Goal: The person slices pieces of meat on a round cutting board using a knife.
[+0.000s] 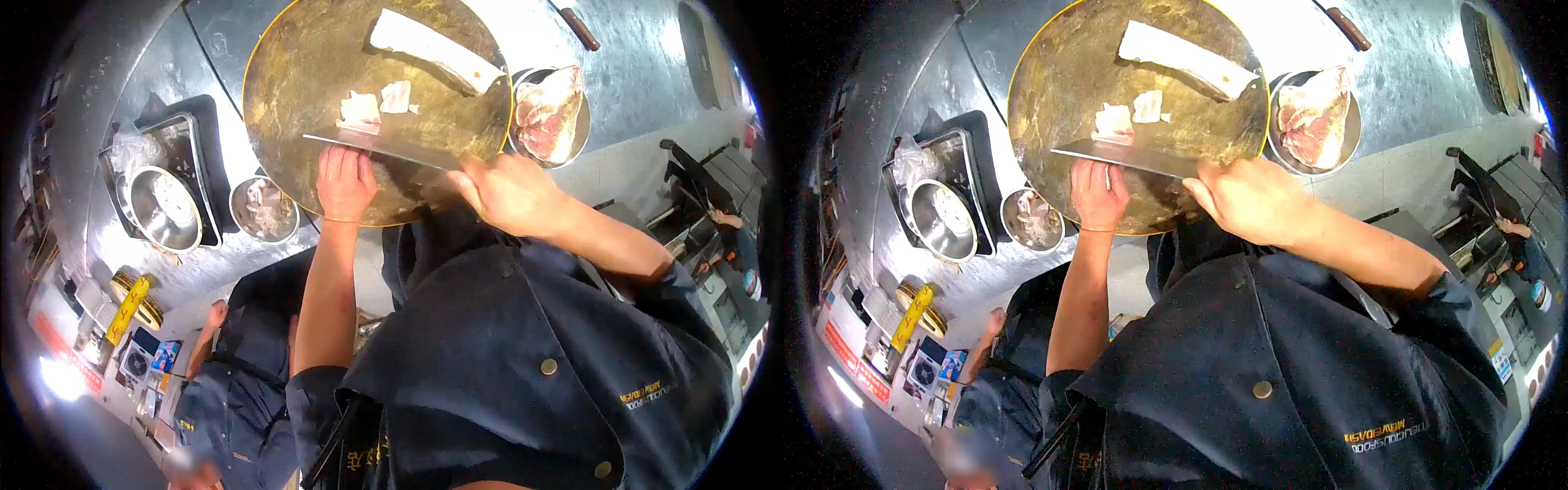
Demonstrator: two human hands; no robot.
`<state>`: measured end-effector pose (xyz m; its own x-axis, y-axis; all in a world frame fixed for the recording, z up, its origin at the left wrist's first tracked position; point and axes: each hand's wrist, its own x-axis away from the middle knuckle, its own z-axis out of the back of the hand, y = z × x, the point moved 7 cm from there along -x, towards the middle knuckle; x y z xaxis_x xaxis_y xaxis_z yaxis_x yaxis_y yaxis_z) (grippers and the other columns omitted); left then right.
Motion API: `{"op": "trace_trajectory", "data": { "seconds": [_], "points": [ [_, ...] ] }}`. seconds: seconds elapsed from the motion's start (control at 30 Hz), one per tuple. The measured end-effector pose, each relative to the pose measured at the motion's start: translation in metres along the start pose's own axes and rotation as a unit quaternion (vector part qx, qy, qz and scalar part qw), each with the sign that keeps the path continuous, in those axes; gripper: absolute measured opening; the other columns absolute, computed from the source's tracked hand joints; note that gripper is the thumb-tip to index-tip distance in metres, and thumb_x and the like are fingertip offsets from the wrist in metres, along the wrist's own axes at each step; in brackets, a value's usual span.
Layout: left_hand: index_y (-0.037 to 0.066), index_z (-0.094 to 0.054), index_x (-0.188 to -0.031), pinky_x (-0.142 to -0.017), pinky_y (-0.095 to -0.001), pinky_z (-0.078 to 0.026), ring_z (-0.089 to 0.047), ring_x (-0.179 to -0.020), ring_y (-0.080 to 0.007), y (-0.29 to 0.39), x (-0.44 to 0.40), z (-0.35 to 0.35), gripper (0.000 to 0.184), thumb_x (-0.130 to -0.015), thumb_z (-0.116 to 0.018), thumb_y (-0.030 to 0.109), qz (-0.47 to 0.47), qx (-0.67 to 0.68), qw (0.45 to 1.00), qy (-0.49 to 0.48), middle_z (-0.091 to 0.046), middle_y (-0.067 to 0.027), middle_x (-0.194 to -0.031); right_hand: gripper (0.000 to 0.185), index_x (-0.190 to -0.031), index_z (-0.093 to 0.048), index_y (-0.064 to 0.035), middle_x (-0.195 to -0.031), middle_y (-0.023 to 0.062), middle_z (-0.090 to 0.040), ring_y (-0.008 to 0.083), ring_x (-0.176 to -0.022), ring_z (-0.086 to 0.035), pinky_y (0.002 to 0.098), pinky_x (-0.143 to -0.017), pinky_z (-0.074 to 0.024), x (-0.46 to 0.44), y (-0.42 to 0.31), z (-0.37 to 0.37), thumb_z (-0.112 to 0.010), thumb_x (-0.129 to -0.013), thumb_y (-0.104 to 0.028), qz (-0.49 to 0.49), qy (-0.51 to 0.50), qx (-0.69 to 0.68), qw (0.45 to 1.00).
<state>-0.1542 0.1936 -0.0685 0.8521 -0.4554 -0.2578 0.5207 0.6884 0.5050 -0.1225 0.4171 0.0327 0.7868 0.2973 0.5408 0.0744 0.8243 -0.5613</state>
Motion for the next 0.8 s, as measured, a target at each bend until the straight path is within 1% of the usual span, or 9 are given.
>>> {"op": "trace_trajectory", "data": {
  "seconds": [0.1,0.2,0.3,0.37,0.47,0.57,0.63,0.73,0.8],
  "points": [
    [0.003,-0.071,-0.114,-0.097,-0.0517,-0.054,-0.066,-0.110,-0.0427,-0.001,0.001,-0.002,0.021,-0.093,-0.071,0.007,-0.013,0.005,1.000,0.001,-0.069,-0.0193,-0.118,0.046,-0.108,-0.069,-0.0001,-0.072,0.0257,-0.070,0.0479,-0.070,-0.072,0.0584,-0.066,-0.0591,-0.028,-0.001,-0.013,-0.050,-0.112,-0.042,0.007,0.009,-0.020,1.000],
    [0.002,-0.071,-0.113,-0.096,-0.0514,-0.054,-0.066,-0.109,-0.0428,0.001,0.000,0.000,0.021,-0.093,-0.071,0.008,-0.014,0.012,1.000,0.013,-0.069,-0.0198,-0.116,0.040,-0.104,-0.071,-0.0030,-0.071,0.0265,-0.068,0.0486,-0.070,-0.070,0.0573,-0.065,-0.0576,-0.085,-0.015,-0.039,-0.055,-0.110,-0.040,0.089,0.082,-0.030,0.992],
    [0.002,-0.071,-0.110,-0.097,-0.0494,-0.056,-0.067,-0.110,-0.0404,0.003,-0.003,0.004,0.021,-0.089,-0.071,0.006,-0.006,-0.004,0.999,0.033,-0.070,-0.0166,-0.117,0.043,-0.104,-0.069,-0.0008,-0.073,0.0243,-0.071,0.0466,-0.071,-0.073,0.0575,-0.066,-0.0592,-0.078,-0.013,-0.028,-0.053,-0.111,-0.040,0.065,0.091,-0.028,0.993],
    [0.002,-0.071,-0.109,-0.097,-0.0495,-0.056,-0.067,-0.110,-0.0404,0.001,-0.002,0.003,0.021,-0.089,-0.072,0.006,0.006,-0.005,1.000,0.018,-0.070,-0.0165,-0.116,0.042,-0.105,-0.068,-0.0003,-0.072,0.0247,-0.071,0.0461,-0.071,-0.073,0.0568,-0.065,-0.0596,-0.029,-0.009,-0.011,-0.054,-0.110,-0.040,0.030,0.034,-0.004,0.999],
    [0.002,-0.071,-0.109,-0.096,-0.0494,-0.056,-0.067,-0.109,-0.0405,-0.002,-0.001,0.002,0.021,-0.088,-0.072,0.007,0.008,-0.011,1.000,0.013,-0.070,-0.0164,-0.115,0.036,-0.112,-0.070,-0.0028,-0.072,0.0254,-0.069,0.0487,-0.068,-0.070,0.0564,-0.063,-0.0580,0.010,0.005,0.000,-0.057,-0.110,-0.036,-0.004,0.014,-0.002,1.000],
    [0.003,-0.071,-0.109,-0.096,-0.0489,-0.056,-0.067,-0.109,-0.0403,-0.006,0.000,-0.001,0.022,-0.087,-0.072,0.008,-0.001,-0.009,1.000,0.014,-0.070,-0.0161,-0.116,0.038,-0.112,-0.069,-0.0024,-0.073,0.0258,-0.070,0.0490,-0.070,-0.071,0.0565,-0.064,-0.0581,-0.038,-0.009,-0.016,-0.056,-0.110,-0.037,0.018,0.057,-0.019,0.998],
    [0.003,-0.071,-0.109,-0.097,-0.0487,-0.056,-0.067,-0.109,-0.0402,-0.006,0.002,0.001,0.022,-0.087,-0.072,0.008,0.005,-0.013,1.000,0.012,-0.070,-0.0157,-0.116,0.047,-0.110,-0.068,0.0018,-0.079,0.0267,-0.072,0.0473,-0.077,-0.074,0.0555,-0.071,-0.0613,-0.094,-0.021,-0.039,-0.050,-0.111,-0.041,0.077,0.038,-0.015,0.996],
    [0.003,-0.071,-0.110,-0.093,-0.0495,-0.056,-0.068,-0.104,-0.0395,0.000,0.000,0.005,0.022,-0.089,-0.075,0.006,-0.007,-0.003,0.998,0.056,-0.071,-0.0166,-0.111,0.049,-0.110,-0.069,0.0004,-0.082,0.0267,-0.074,0.0478,-0.081,-0.075,0.0556,-0.076,-0.0614,-0.102,-0.019,-0.042,-0.048,-0.111,-0.044,0.046,0.036,-0.033,0.998],
    [0.003,-0.072,-0.109,-0.093,-0.0494,-0.056,-0.068,-0.104,-0.0398,-0.002,0.000,0.007,0.022,-0.088,-0.075,0.006,-0.009,-0.008,0.998,0.056,-0.071,-0.0166,-0.110,0.045,-0.108,-0.069,-0.0008,-0.079,0.0267,-0.072,0.0484,-0.078,-0.073,0.0566,-0.071,-0.0596,-0.073,-0.014,-0.032,-0.051,-0.111,-0.042,0.052,0.055,-0.017,0.997]
  ]
}}
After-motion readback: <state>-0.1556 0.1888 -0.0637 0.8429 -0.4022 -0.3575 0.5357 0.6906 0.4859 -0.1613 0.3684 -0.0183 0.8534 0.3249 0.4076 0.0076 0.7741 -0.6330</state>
